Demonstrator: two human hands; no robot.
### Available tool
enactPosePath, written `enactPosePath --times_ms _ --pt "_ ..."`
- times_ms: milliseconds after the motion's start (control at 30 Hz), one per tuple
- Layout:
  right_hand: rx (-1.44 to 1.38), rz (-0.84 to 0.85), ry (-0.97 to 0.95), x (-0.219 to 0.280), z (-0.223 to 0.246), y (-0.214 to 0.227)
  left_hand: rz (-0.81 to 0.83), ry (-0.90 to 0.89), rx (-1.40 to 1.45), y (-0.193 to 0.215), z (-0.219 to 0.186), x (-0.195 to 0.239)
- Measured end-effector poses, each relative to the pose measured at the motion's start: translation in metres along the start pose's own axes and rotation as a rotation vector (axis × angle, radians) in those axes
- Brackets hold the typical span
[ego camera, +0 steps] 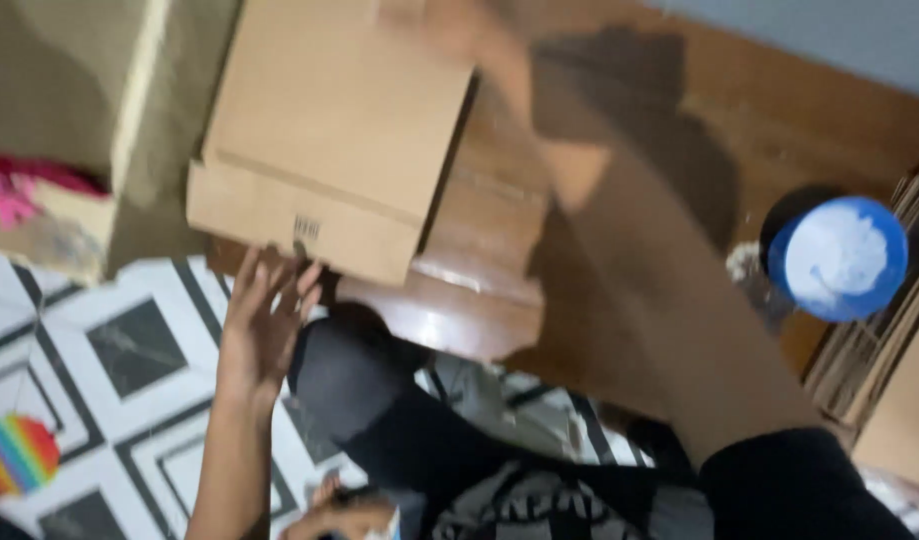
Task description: The person applies white glue from a blue bowl onto the edges of a cardboard box using a wooden stick. They then fold the flaps and press them down to secure the box. The person repeats this process on another cardboard box.
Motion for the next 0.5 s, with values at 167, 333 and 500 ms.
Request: enactPosePath --times_ms 167,333,500 --pt "0.089 0.027 0.051 -0.036 -0.023 -0.044 -0.260 0.091 0.045 0.003 -0.006 -0.006" --pt "0.184 0.069 0.017 -0.036 -0.021 -0.071 -0.043 -0.035 -0.178 0.000 0.000 -0.024" --pt "0.236 -0.130 0.129 -0.047 -0.034 -0.089 -0.203 0.125 -0.310 -0.011 -0.013 -0.031"
Point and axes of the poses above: each hand's wrist, its own x-axis away from the middle knuckle, its own y-axis out of the back of the hand, z = x × y, the point moved 1 cm from there along -x, towards the middle knuckle, and after that the axes turned 2 degrees about z, right-handed, at the moved point
